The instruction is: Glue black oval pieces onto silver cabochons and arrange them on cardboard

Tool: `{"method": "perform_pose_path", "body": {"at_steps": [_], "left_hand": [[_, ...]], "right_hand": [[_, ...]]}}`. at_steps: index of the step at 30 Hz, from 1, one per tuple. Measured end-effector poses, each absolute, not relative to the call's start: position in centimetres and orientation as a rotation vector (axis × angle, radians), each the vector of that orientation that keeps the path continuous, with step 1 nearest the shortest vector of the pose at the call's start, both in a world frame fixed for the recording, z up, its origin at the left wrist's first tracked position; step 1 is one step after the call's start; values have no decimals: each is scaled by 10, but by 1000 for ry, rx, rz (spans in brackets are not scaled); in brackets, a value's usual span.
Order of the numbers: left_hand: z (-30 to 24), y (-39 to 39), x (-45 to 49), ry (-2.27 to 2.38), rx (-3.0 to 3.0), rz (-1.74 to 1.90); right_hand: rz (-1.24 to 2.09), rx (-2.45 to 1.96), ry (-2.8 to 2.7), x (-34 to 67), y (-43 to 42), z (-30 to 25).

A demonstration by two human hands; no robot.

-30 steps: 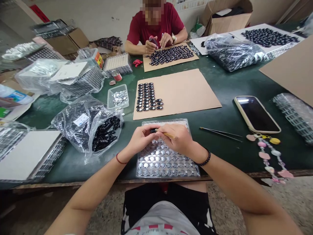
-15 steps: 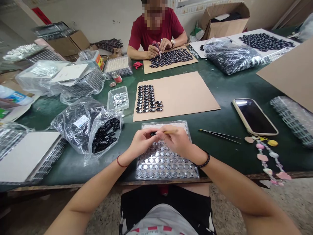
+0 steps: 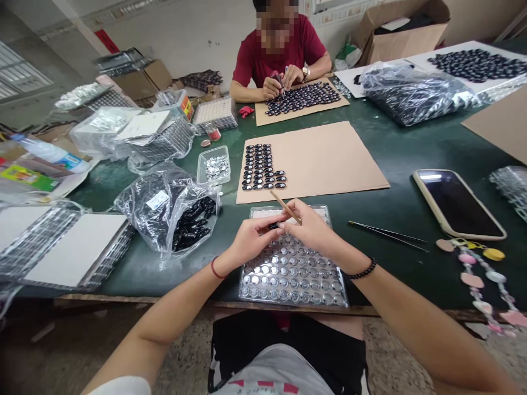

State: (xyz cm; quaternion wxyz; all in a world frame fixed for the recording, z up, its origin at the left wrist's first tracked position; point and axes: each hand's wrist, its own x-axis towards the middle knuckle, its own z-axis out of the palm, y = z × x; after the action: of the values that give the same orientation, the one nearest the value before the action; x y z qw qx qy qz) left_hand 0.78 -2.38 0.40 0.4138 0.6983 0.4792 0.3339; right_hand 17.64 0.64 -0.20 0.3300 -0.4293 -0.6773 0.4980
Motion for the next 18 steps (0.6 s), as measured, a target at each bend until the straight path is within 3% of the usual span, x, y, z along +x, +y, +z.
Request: {"method": "perform_pose_path", "body": {"at_steps": [11, 18], "left_hand": [[-2, -26, 14, 1121, 1830, 865], [22, -37, -14, 1070, 1979, 752]], "right_hand": [[1326, -1014, -1818, 178, 3, -7], [1222, -1023, -1822, 181, 3, -1]]}}
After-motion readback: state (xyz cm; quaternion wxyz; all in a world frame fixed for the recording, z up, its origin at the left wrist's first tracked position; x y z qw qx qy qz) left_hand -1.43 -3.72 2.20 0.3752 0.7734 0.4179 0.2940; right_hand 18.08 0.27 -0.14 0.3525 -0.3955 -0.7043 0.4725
